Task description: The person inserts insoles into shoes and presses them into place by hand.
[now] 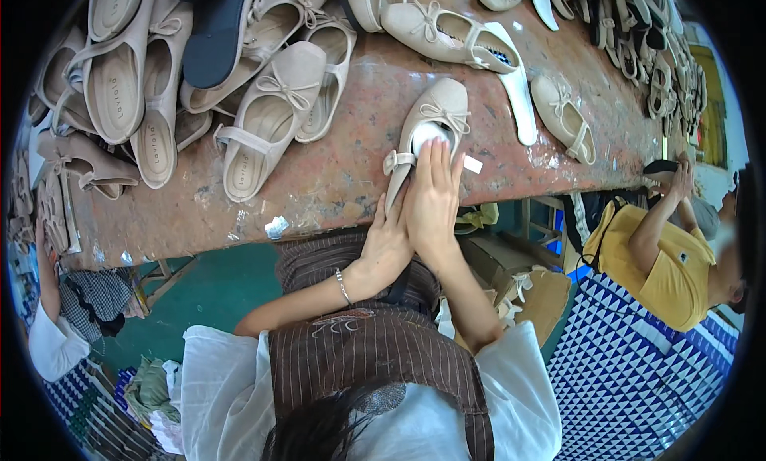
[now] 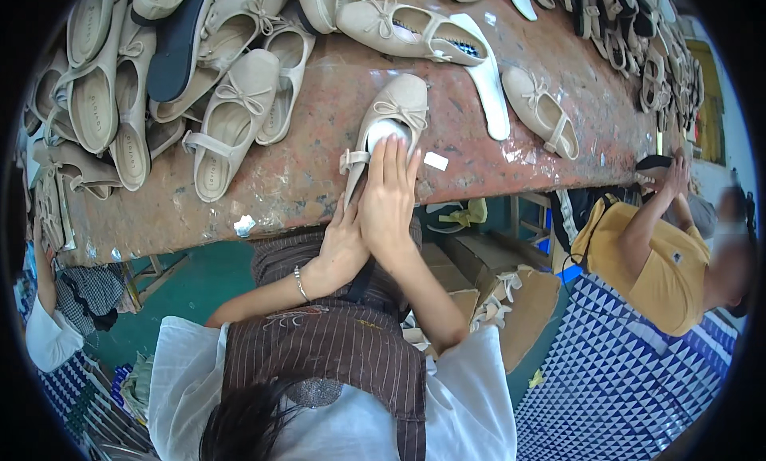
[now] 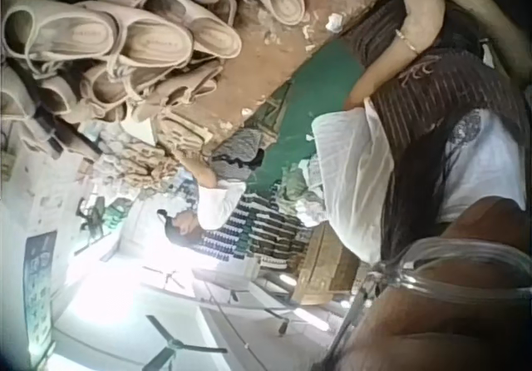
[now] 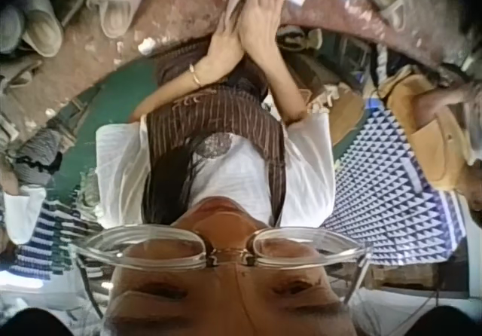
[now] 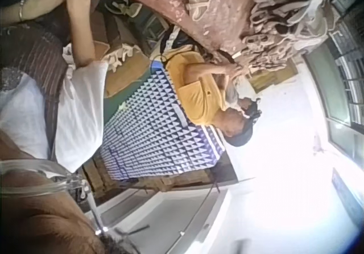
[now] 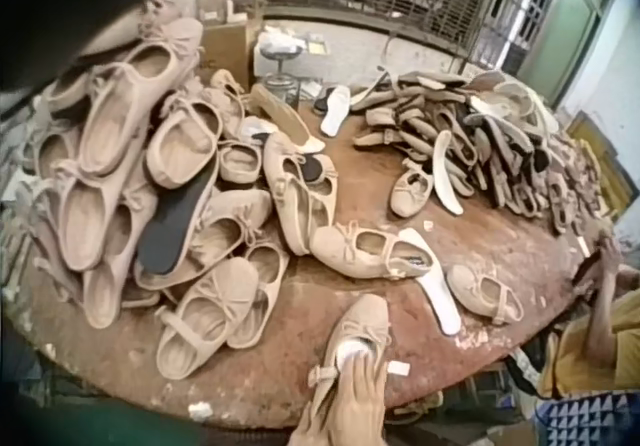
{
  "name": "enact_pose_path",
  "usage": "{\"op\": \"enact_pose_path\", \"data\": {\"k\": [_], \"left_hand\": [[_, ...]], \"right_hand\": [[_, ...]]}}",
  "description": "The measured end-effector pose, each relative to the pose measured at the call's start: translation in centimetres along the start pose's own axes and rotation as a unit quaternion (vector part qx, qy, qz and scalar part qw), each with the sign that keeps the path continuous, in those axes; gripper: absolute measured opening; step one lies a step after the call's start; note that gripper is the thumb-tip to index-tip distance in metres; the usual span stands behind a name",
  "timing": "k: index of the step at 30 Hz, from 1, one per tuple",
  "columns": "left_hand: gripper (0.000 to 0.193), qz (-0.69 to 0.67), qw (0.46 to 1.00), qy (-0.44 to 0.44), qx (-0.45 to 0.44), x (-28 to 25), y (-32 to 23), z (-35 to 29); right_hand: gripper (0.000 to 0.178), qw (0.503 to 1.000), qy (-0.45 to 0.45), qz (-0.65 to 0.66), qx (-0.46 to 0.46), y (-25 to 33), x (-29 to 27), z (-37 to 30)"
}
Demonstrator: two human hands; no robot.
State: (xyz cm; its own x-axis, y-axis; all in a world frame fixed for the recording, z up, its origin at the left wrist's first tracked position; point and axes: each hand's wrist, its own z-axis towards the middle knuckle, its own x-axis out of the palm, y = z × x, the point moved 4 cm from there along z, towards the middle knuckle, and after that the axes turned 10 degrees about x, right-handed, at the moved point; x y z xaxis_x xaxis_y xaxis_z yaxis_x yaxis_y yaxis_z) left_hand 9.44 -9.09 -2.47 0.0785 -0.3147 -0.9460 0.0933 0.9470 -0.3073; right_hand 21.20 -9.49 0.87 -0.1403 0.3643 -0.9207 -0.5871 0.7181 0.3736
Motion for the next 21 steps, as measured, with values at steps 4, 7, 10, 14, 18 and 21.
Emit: {"op": "enact_pose_path", "data": {"k": [4, 7, 10, 14, 18, 21], "left_hand": [[0.052, 0.005, 1.000, -0.024, -0.003, -0.3, 0.1, 0.1], [0.050, -0.031, 0.999, -0.021, -0.003, -0.1, 0.1, 0.0], [0.050, -0.051, 0.998, -0.023, -0.002, 0.0, 0.1, -0.2], [0.052, -0.005, 1.000, 0.021, 0.004, 0.2, 0.0, 0.0], [0.053, -0.026, 1.000, 0.008, -0.013, 0.1, 0.4, 0.2], [0.058, 0.024, 1.000, 0.012, 0.003, -0.4, 0.4, 0.4]], "right_hand": [[0.057, 0.993, 0.114, 0.012, 0.032, 0.1, -0.5, 1.9], [0.057, 0.995, 0.088, -0.029, 0.041, 1.1, -1.5, 1.8], [0.053, 0.992, 0.073, -0.098, 0.026, 1.9, -0.7, -0.1], [0.043, 0.996, 0.006, -0.092, 0.007, -0.4, 1.5, 0.4], [0.040, 0.966, -0.144, -0.208, -0.044, -0.9, 1.5, 2.2], [0.036, 0.936, 0.276, -0.208, 0.061, -2.2, 3.5, 4.3]]}}
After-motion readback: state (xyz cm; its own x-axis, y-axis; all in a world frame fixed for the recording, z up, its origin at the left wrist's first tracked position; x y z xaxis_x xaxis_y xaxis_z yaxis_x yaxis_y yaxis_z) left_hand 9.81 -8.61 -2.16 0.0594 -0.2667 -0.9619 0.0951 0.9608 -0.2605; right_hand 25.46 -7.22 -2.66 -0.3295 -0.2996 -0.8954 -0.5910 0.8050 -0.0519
